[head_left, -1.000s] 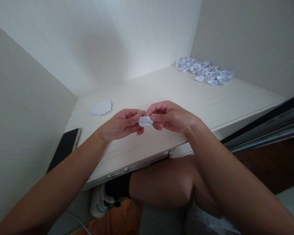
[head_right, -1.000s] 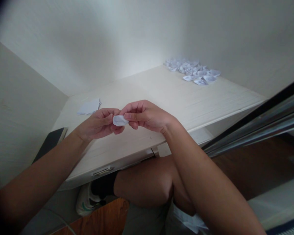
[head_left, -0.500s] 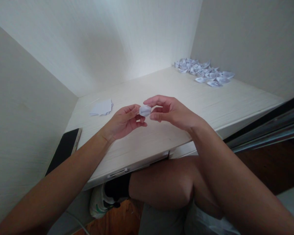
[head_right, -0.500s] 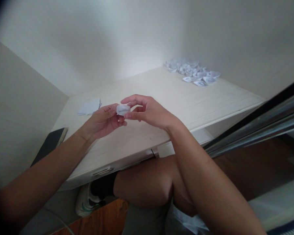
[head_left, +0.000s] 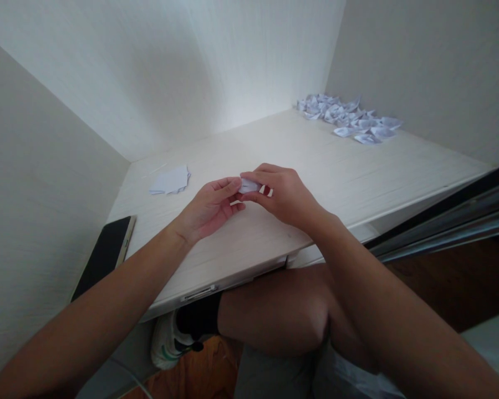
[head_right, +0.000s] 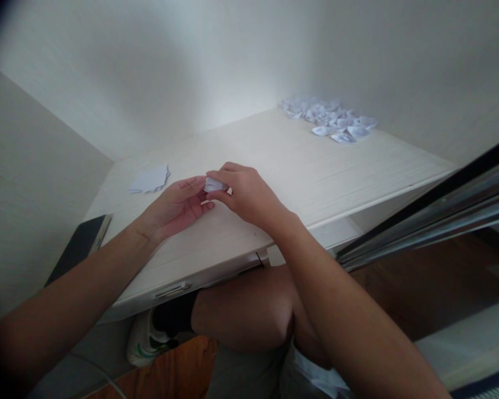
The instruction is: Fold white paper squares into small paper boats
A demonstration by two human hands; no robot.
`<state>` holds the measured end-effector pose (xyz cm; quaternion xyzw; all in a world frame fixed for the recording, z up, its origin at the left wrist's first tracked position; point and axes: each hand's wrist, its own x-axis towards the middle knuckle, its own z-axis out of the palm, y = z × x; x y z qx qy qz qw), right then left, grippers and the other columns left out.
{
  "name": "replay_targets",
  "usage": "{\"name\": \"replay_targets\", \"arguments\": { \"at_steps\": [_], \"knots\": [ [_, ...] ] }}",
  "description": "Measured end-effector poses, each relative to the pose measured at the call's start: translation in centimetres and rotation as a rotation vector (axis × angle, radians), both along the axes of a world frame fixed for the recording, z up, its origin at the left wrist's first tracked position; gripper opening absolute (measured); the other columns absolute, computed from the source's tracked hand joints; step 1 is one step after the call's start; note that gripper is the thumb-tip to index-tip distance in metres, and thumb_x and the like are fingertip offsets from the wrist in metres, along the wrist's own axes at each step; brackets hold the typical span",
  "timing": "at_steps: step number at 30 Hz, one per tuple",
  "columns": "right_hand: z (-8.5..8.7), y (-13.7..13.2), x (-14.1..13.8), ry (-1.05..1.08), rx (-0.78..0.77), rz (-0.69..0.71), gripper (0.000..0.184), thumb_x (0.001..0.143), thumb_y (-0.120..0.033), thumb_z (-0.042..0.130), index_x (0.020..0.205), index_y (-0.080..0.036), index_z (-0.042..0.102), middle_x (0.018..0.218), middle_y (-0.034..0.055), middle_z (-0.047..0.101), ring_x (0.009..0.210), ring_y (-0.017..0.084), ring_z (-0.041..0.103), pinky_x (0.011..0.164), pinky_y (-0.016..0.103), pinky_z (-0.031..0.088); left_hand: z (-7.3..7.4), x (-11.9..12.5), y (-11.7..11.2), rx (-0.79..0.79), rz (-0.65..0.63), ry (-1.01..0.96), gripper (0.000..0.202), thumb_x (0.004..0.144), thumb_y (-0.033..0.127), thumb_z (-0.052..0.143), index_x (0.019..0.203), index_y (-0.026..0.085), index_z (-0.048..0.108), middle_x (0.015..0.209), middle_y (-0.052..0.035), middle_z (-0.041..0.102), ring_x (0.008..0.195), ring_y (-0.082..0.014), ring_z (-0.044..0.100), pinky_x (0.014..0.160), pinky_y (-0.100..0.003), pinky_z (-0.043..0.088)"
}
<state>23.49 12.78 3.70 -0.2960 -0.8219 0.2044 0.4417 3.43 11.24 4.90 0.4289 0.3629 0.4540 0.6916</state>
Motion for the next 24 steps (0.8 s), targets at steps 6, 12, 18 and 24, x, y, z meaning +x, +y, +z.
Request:
{"name": "replay_targets", "arguments": {
  "at_steps": [6, 12, 18, 24],
  "knots": [
    [-0.2, -0.03, -0.15, -0.01, 0.078, -0.059, 0.02, 0.094, -0.019, 0.077, 0.113, -0.019, 0.083, 0.103, 0.0068, 0.079, 0.083, 0.018, 0.065, 0.078, 0.03, 0.049, 0.14, 0.08, -0.23, 0.067, 0.006, 0.093, 0.034, 0.073, 0.039, 0.099, 0.092, 0.015, 0.084, 0.094, -0.0059, 0.076, 0.085, -0.0119, 0.065, 0.075, -0.022, 0.053],
    [0.03, -0.16, -0.09, -0.039, 0.095, -0.092, 0.013, 0.094, -0.022, 0.078, 0.106, -0.02, 0.085, 0.097, 0.0047, 0.081, 0.08, 0.017, 0.067, 0.078, 0.029, 0.048, 0.06, 0.2, -0.19, 0.104, 0.006, 0.11, 0.034, 0.071, 0.041, 0.1, 0.089, 0.016, 0.085, 0.092, -0.0057, 0.076, 0.083, -0.0116, 0.063, 0.076, -0.023, 0.051],
    [-0.1, -0.09, -0.15, -0.038, 0.075, -0.099, 0.015, 0.094, -0.022, 0.078, 0.106, -0.022, 0.086, 0.098, 0.0036, 0.082, 0.081, 0.017, 0.069, 0.078, 0.03, 0.05, -0.02, -0.23, 0.02, 0.103, -0.012, 0.14, 0.035, 0.07, 0.038, 0.101, 0.089, 0.013, 0.084, 0.09, -0.006, 0.075, 0.082, -0.0121, 0.063, 0.076, -0.024, 0.052],
    [-0.56, 0.2, -0.16, 0.073, 0.113, -0.109, 0.021, 0.09, -0.018, 0.083, 0.11, -0.021, 0.086, 0.099, 0.0058, 0.076, 0.082, 0.018, 0.068, 0.076, 0.032, 0.052, 0.18, -0.26, -0.07, 0.134, 0.024, 0.119, 0.03, 0.072, 0.034, 0.1, 0.091, 0.016, 0.084, 0.093, -0.0051, 0.076, 0.083, -0.012, 0.065, 0.078, -0.025, 0.054]
  ]
}}
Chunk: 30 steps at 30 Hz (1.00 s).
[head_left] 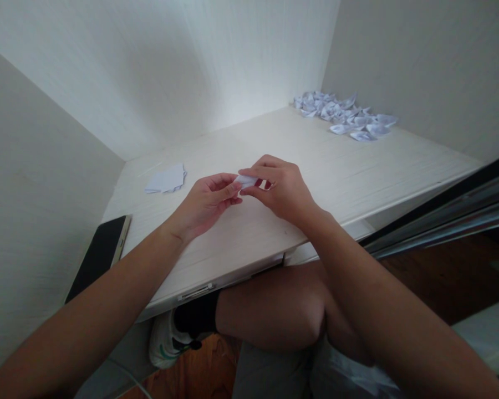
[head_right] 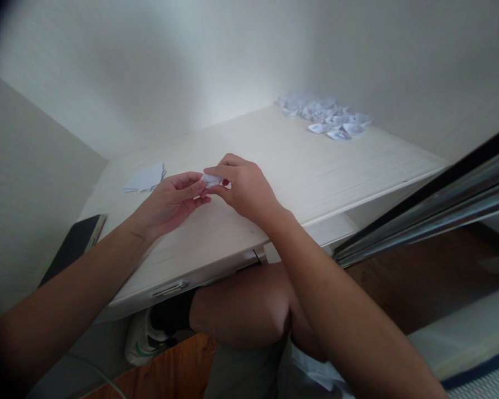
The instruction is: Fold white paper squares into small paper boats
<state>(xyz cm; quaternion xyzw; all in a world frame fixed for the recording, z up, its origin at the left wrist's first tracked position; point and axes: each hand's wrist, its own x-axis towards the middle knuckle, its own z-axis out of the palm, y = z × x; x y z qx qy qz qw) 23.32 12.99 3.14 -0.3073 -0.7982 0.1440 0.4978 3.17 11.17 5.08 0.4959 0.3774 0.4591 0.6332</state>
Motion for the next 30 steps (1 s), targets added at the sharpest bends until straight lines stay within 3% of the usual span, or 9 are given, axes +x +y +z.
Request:
{"name": "replay_targets", "arguments": {
  "at_steps": [7, 14, 17, 25, 30],
  "knots": [
    [-0.1, 0.4, 0.2, 0.004, 0.025, 0.02, 0.027, 0.086, -0.021, 0.089, 0.113, -0.019, 0.086, 0.094, 0.005, 0.074, 0.076, 0.016, 0.064, 0.072, 0.031, 0.051, 0.1, 0.0, -0.1, -0.001, -0.033, -0.018, 0.029, 0.075, 0.035, 0.098, 0.09, 0.015, 0.084, 0.086, -0.0031, 0.073, 0.076, -0.0099, 0.063, 0.072, -0.023, 0.056],
    [-0.1, 0.4, 0.2, -0.035, 0.064, 0.012, 0.024, 0.09, -0.021, 0.086, 0.114, -0.019, 0.086, 0.097, 0.0057, 0.079, 0.074, 0.015, 0.065, 0.07, 0.029, 0.05, 0.5, -0.2, 0.0, -0.195, -0.044, -0.08, 0.034, 0.066, 0.031, 0.103, 0.087, 0.014, 0.082, 0.083, -0.0007, 0.07, 0.072, -0.0083, 0.061, 0.068, -0.021, 0.057],
    [0.1, 0.2, 0.3, -0.04, 0.046, 0.002, 0.018, 0.093, -0.027, 0.084, 0.109, -0.021, 0.087, 0.094, 0.005, 0.079, 0.074, 0.015, 0.066, 0.071, 0.029, 0.048, 0.4, -0.1, 0.0, -0.138, -0.022, -0.062, 0.034, 0.068, 0.034, 0.103, 0.085, 0.015, 0.081, 0.08, 0.0002, 0.069, 0.073, -0.0082, 0.061, 0.07, -0.021, 0.057],
    [0.5, -0.1, 0.3, 0.076, -0.142, 0.025, 0.021, 0.093, -0.042, 0.082, 0.097, -0.023, 0.088, 0.079, 0.0015, 0.077, 0.072, 0.014, 0.065, 0.07, 0.03, 0.045, 0.0, 0.5, -0.4, 0.139, 0.05, 0.017, 0.039, 0.072, 0.035, 0.099, 0.101, 0.021, 0.078, 0.091, -0.0018, 0.08, 0.084, -0.0139, 0.073, 0.079, -0.027, 0.06],
    [1.1, -0.2, 0.5, 0.194, -0.486, 0.206, 0.038, 0.092, -0.056, 0.078, 0.087, -0.019, 0.084, 0.076, 0.0028, 0.077, 0.064, 0.013, 0.061, 0.064, 0.029, 0.046, -0.2, 0.0, 0.0, 0.265, 0.054, 0.149, 0.038, 0.078, 0.035, 0.095, 0.11, 0.02, 0.081, 0.095, -0.005, 0.082, 0.085, -0.0158, 0.074, 0.082, -0.03, 0.061]
  ]
}}
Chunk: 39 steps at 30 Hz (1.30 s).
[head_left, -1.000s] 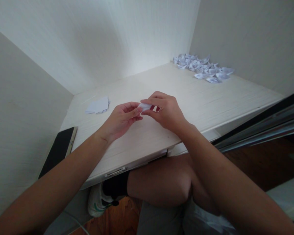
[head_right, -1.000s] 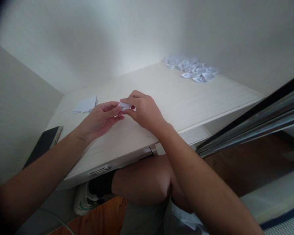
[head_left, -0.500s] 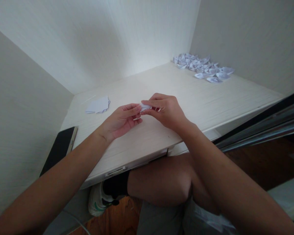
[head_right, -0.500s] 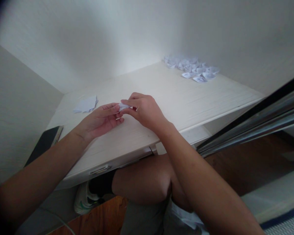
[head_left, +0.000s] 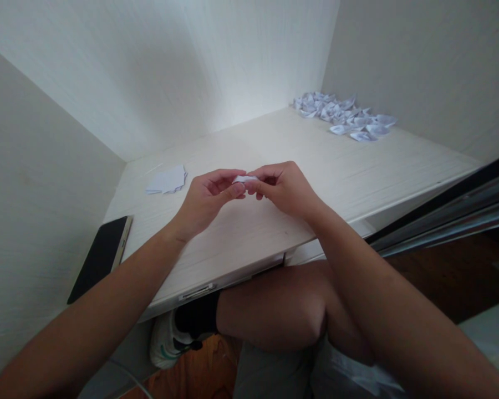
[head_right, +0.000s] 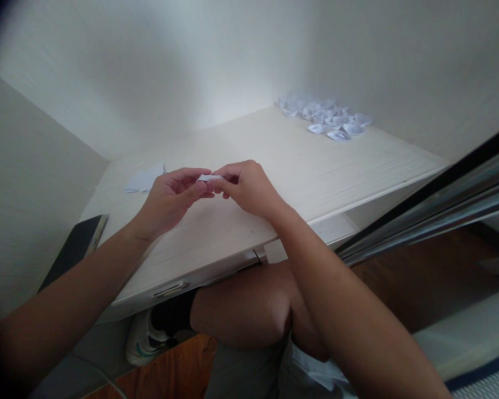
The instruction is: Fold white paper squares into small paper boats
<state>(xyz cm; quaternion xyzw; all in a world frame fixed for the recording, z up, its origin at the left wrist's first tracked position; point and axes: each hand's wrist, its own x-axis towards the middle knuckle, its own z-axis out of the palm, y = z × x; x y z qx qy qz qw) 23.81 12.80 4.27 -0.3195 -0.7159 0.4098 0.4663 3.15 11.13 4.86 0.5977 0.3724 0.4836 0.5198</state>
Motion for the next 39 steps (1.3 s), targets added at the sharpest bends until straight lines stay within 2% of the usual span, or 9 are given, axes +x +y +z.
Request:
{"name": "replay_targets", "arguments": {
  "at_steps": [3, 7, 13, 17, 21, 27, 33, 39],
  "knots": [
    [0.4, 0.1, 0.2, 0.025, -0.09, 0.071, 0.045, 0.089, -0.062, 0.079, 0.078, -0.018, 0.079, 0.071, 0.0022, 0.074, 0.06, 0.011, 0.058, 0.062, 0.028, 0.046, -0.1, 0.0, 0.0, 0.02, 0.016, 0.036, 0.036, 0.078, 0.036, 0.095, 0.107, 0.019, 0.083, 0.094, -0.0056, 0.082, 0.082, -0.0161, 0.074, 0.081, -0.031, 0.062],
    [0.4, 0.2, 0.2, 0.011, -0.126, 0.112, 0.054, 0.09, -0.069, 0.074, 0.073, -0.017, 0.076, 0.063, 0.0009, 0.07, 0.058, 0.011, 0.058, 0.06, 0.027, 0.044, 0.0, 0.5, -0.3, -0.004, 0.051, 0.005, 0.032, 0.082, 0.046, 0.091, 0.094, 0.018, 0.08, 0.088, -0.0041, 0.08, 0.079, -0.0163, 0.074, 0.081, -0.034, 0.063],
    [0.2, -0.1, -0.4, 0.014, -0.175, 0.14, 0.06, 0.094, -0.072, 0.065, 0.071, -0.016, 0.071, 0.064, 0.0013, 0.069, 0.058, 0.01, 0.06, 0.058, 0.026, 0.044, 0.5, 1.2, -0.8, -0.079, 0.102, -0.098, 0.037, 0.077, 0.043, 0.095, 0.1, 0.019, 0.081, 0.088, -0.0033, 0.079, 0.076, -0.0159, 0.073, 0.077, -0.034, 0.062],
    [0.3, -0.5, -1.1, 0.07, -0.223, 0.09, 0.048, 0.089, -0.064, 0.078, 0.082, -0.017, 0.072, 0.073, 0.0006, 0.071, 0.06, 0.01, 0.061, 0.058, 0.026, 0.046, 0.7, 1.2, -0.9, -0.205, 0.093, -0.229, 0.031, 0.074, 0.033, 0.098, 0.095, 0.019, 0.081, 0.089, -0.0023, 0.078, 0.078, -0.0136, 0.069, 0.072, -0.028, 0.057],
    [0.3, -1.0, -2.0, 0.185, -0.247, 0.022, 0.044, 0.081, -0.058, 0.088, 0.086, -0.018, 0.072, 0.08, 0.0008, 0.072, 0.067, 0.012, 0.062, 0.059, 0.026, 0.049, 0.8, 1.0, -0.8, -0.285, 0.051, -0.313, 0.027, 0.071, 0.024, 0.097, 0.092, 0.017, 0.081, 0.087, -0.0029, 0.077, 0.084, -0.0166, 0.07, 0.081, -0.032, 0.057],
    [0.0, -1.1, -2.5, 0.179, -0.189, -0.017, 0.039, 0.081, -0.054, 0.088, 0.086, -0.018, 0.074, 0.082, 0.0022, 0.074, 0.069, 0.013, 0.062, 0.064, 0.03, 0.051, 0.7, 0.7, -0.5, -0.326, 0.061, -0.369, 0.021, 0.073, 0.014, 0.092, 0.089, 0.016, 0.079, 0.089, -0.0036, 0.076, 0.087, -0.0157, 0.069, 0.09, -0.033, 0.053],
    [-0.2, -1.3, -2.8, 0.318, -0.346, 0.02, 0.033, 0.077, -0.046, 0.091, 0.086, -0.019, 0.076, 0.088, 0.0022, 0.075, 0.079, 0.014, 0.065, 0.066, 0.027, 0.052, 0.7, 0.7, -0.4, -0.322, 0.048, -0.373, 0.02, 0.073, 0.01, 0.09, 0.088, 0.015, 0.079, 0.086, -0.0024, 0.075, 0.086, -0.0149, 0.068, 0.091, -0.031, 0.053],
    [-0.2, -1.9, -4.1, 0.476, -0.47, 0.018, 0.017, 0.081, -0.034, 0.084, 0.083, -0.021, 0.073, 0.083, -0.0005, 0.071, 0.077, 0.012, 0.064, 0.069, 0.026, 0.051, 0.7, 0.4, -0.3, -0.309, 0.077, -0.38, 0.021, 0.072, 0.007, 0.088, 0.089, 0.017, 0.079, 0.089, -0.0035, 0.075, 0.09, -0.0166, 0.067, 0.089, -0.031, 0.053]
  ]
}}
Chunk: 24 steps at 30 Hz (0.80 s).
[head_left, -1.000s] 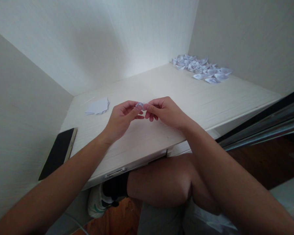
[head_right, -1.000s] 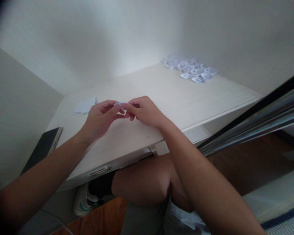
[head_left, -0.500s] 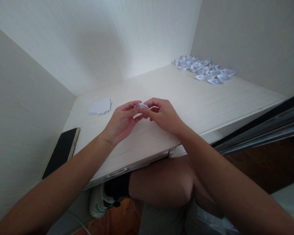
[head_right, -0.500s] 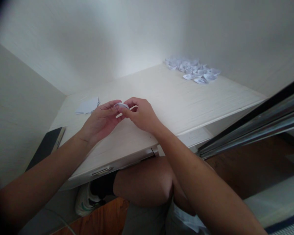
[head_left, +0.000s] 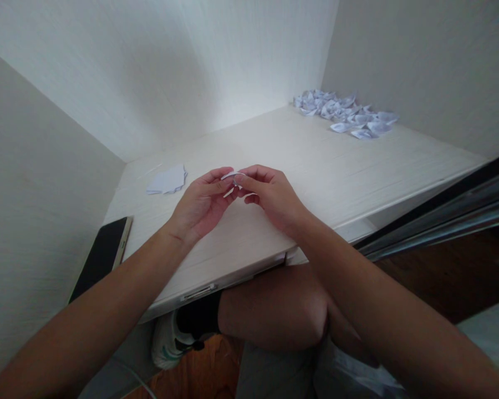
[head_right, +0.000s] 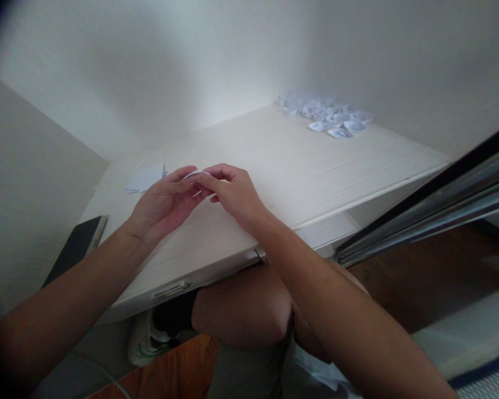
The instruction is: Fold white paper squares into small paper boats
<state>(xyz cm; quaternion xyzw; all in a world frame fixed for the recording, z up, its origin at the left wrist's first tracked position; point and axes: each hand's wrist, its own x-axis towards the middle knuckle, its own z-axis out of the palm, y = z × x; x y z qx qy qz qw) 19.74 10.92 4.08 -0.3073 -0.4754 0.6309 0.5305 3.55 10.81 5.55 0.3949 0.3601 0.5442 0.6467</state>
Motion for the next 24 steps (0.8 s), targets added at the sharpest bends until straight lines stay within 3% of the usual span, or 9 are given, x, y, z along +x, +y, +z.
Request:
{"name": "replay_targets", "arguments": {
  "at_steps": [5, 12, 18, 24],
  "knots": [
    [0.0, -0.4, -1.1, 0.083, -0.08, -0.111, 0.015, 0.079, -0.031, 0.083, 0.082, -0.022, 0.071, 0.084, -0.001, 0.069, 0.076, 0.012, 0.06, 0.07, 0.027, 0.05, 0.2, 0.3, -0.1, 0.0, 0.007, 0.003, 0.016, 0.078, 0.009, 0.083, 0.089, 0.017, 0.078, 0.093, -0.0034, 0.073, 0.089, -0.0161, 0.065, 0.086, -0.03, 0.052],
    [-0.3, -0.6, -1.8, 0.245, -0.185, -0.096, 0.018, 0.074, -0.027, 0.084, 0.081, -0.022, 0.068, 0.083, -0.0016, 0.068, 0.078, 0.013, 0.061, 0.074, 0.028, 0.049, 0.3, 1.0, -0.3, -0.058, -0.063, -0.037, 0.002, 0.09, 0.015, 0.076, 0.091, 0.017, 0.078, 0.095, -0.0043, 0.069, 0.086, -0.0145, 0.062, 0.085, -0.026, 0.053],
    [-0.9, -1.0, -2.7, 0.255, -0.168, -0.175, 0.019, 0.076, -0.028, 0.081, 0.086, -0.023, 0.064, 0.088, -0.0002, 0.068, 0.08, 0.014, 0.061, 0.073, 0.028, 0.049, 0.2, 1.0, -0.4, -0.061, -0.081, -0.012, 0.003, 0.087, 0.016, 0.076, 0.087, 0.019, 0.077, 0.092, -0.0048, 0.067, 0.087, -0.0176, 0.061, 0.085, -0.03, 0.052],
    [-1.1, -1.2, -3.2, 0.27, -0.18, -0.166, 0.024, 0.076, -0.032, 0.079, 0.09, -0.024, 0.061, 0.094, 0.002, 0.069, 0.083, 0.015, 0.062, 0.076, 0.029, 0.05, 0.3, 1.0, -0.6, -0.075, -0.054, -0.03, 0.01, 0.082, 0.011, 0.081, 0.084, 0.019, 0.075, 0.09, -0.0026, 0.067, 0.084, -0.0168, 0.059, 0.08, -0.028, 0.049]
  ]
}}
